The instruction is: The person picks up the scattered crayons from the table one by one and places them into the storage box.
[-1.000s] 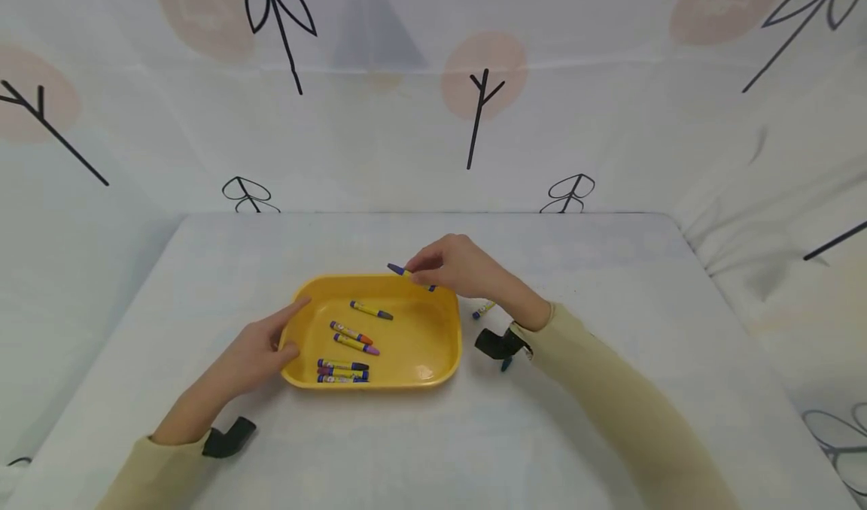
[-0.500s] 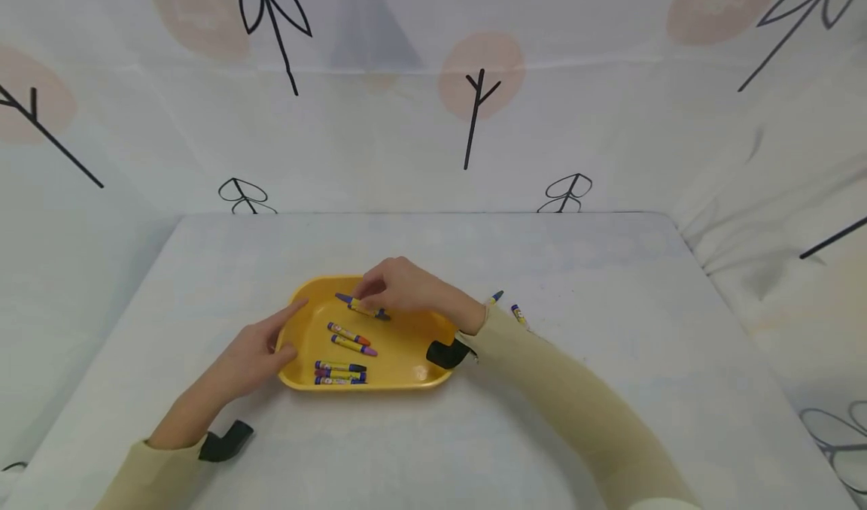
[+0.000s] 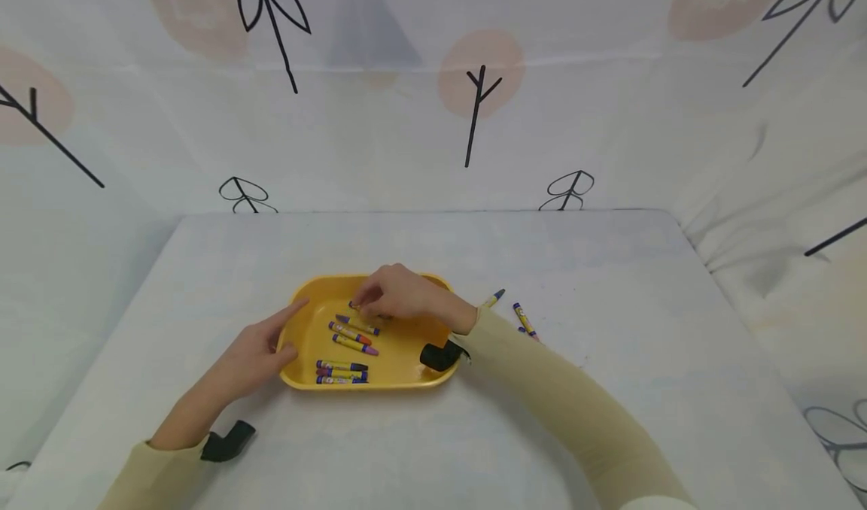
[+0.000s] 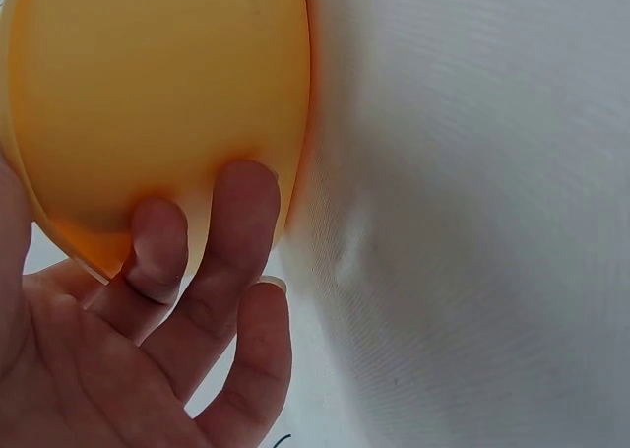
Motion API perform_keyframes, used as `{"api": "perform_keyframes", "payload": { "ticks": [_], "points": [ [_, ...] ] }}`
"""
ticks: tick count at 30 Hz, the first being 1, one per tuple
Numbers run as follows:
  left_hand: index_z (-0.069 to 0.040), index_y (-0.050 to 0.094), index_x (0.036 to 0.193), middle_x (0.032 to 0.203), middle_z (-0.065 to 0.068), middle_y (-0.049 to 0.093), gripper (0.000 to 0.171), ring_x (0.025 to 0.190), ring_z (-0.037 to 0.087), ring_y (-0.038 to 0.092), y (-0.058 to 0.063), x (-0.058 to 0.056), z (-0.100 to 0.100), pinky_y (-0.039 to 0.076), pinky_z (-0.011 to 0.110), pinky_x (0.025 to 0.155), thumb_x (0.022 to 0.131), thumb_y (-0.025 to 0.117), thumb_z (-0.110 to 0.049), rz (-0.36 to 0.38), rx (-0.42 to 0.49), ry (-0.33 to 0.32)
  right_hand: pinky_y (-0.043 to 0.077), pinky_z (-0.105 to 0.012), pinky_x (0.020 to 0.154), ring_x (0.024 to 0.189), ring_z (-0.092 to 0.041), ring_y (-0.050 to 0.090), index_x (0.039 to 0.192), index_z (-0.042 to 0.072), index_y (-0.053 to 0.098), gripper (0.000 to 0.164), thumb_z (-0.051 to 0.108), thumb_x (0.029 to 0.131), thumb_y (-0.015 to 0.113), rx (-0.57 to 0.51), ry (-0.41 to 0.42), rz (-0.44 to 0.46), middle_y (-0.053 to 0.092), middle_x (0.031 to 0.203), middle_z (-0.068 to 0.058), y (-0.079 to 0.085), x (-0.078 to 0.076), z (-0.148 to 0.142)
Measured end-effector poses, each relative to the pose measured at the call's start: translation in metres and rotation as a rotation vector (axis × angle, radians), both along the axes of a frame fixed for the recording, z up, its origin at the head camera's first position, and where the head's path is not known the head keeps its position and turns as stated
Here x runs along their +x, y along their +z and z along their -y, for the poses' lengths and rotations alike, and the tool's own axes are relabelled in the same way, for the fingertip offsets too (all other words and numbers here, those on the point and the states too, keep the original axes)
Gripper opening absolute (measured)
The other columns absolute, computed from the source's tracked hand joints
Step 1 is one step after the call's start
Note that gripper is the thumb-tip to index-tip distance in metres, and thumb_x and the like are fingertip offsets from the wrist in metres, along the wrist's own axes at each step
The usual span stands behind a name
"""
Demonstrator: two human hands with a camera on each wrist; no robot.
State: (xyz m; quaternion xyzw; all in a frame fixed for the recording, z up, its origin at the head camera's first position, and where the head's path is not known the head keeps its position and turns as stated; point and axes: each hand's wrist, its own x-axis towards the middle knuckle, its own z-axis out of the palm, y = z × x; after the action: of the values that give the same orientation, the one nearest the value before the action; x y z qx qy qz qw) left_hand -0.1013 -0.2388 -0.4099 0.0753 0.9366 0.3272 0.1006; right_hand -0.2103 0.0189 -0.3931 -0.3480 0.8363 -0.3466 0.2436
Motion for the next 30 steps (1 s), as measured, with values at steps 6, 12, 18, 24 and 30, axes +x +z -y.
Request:
{"api": "perform_keyframes", "payload": {
  "ticks": [6, 12, 18, 24, 30],
  "points": [
    [-0.012, 0.035, 0.155, 0.121, 0.017, 0.052, 0.072, 0.068, 0.019, 0.046, 0.002, 0.001, -0.001, 0.042, 0.031, 0.059, 0.087, 0.058, -0.007, 0.012, -0.004, 0.007, 0.052, -0.026, 0.066, 0.078, -0.022, 0.068, 0.113, 0.008, 0.075, 0.022, 0.016, 0.094, 0.069, -0.036, -0.021, 0.056, 0.073, 0.093, 0.001, 0.002, -0.001, -0.002],
    [-0.012, 0.036, 0.155, 0.127, 0.019, 0.053, 0.072, 0.074, 0.02, 0.049, 0.002, 0.002, 0.0, 0.043, 0.032, 0.063, 0.087, 0.059, -0.006, -0.001, -0.009, 0.005, 0.054, -0.027, 0.076, 0.089, -0.017, 0.068, 0.117, 0.004, 0.073, 0.026, 0.015, 0.093, 0.069, -0.118, -0.027, 0.138, 0.073, 0.101, -0.001, 0.014, -0.003, -0.014],
    [-0.011, 0.036, 0.155, 0.123, 0.019, 0.053, 0.072, 0.069, 0.019, 0.046, 0.002, 0.003, 0.001, 0.042, 0.03, 0.06, 0.086, 0.059, -0.005, -0.008, -0.006, 0.008, 0.054, -0.03, 0.083, 0.098, -0.023, 0.068, 0.121, 0.002, 0.07, 0.03, 0.017, 0.094, 0.068, -0.152, -0.041, 0.099, 0.072, 0.105, 0.002, 0.028, -0.008, -0.044],
    [-0.01, 0.036, 0.154, 0.115, 0.017, 0.054, 0.072, 0.064, 0.018, 0.044, 0.0, 0.003, 0.001, 0.04, 0.029, 0.055, 0.086, 0.058, -0.005, -0.009, 0.005, 0.007, 0.054, -0.035, 0.085, 0.102, -0.031, 0.067, 0.119, 0.01, 0.071, 0.029, 0.022, 0.093, 0.07, -0.175, -0.179, 0.109, 0.072, 0.108, -0.001, 0.036, -0.016, -0.097],
    [-0.011, 0.035, 0.155, 0.116, 0.017, 0.055, 0.073, 0.065, 0.018, 0.045, -0.001, 0.002, -0.001, 0.041, 0.029, 0.055, 0.086, 0.058, -0.005, 0.013, 0.011, 0.01, 0.052, -0.042, 0.09, 0.104, -0.029, 0.065, 0.121, 0.005, 0.069, 0.03, 0.018, 0.094, 0.068, -0.121, -0.306, 0.09, 0.07, 0.114, -0.007, 0.024, -0.017, -0.157]
  ]
}}
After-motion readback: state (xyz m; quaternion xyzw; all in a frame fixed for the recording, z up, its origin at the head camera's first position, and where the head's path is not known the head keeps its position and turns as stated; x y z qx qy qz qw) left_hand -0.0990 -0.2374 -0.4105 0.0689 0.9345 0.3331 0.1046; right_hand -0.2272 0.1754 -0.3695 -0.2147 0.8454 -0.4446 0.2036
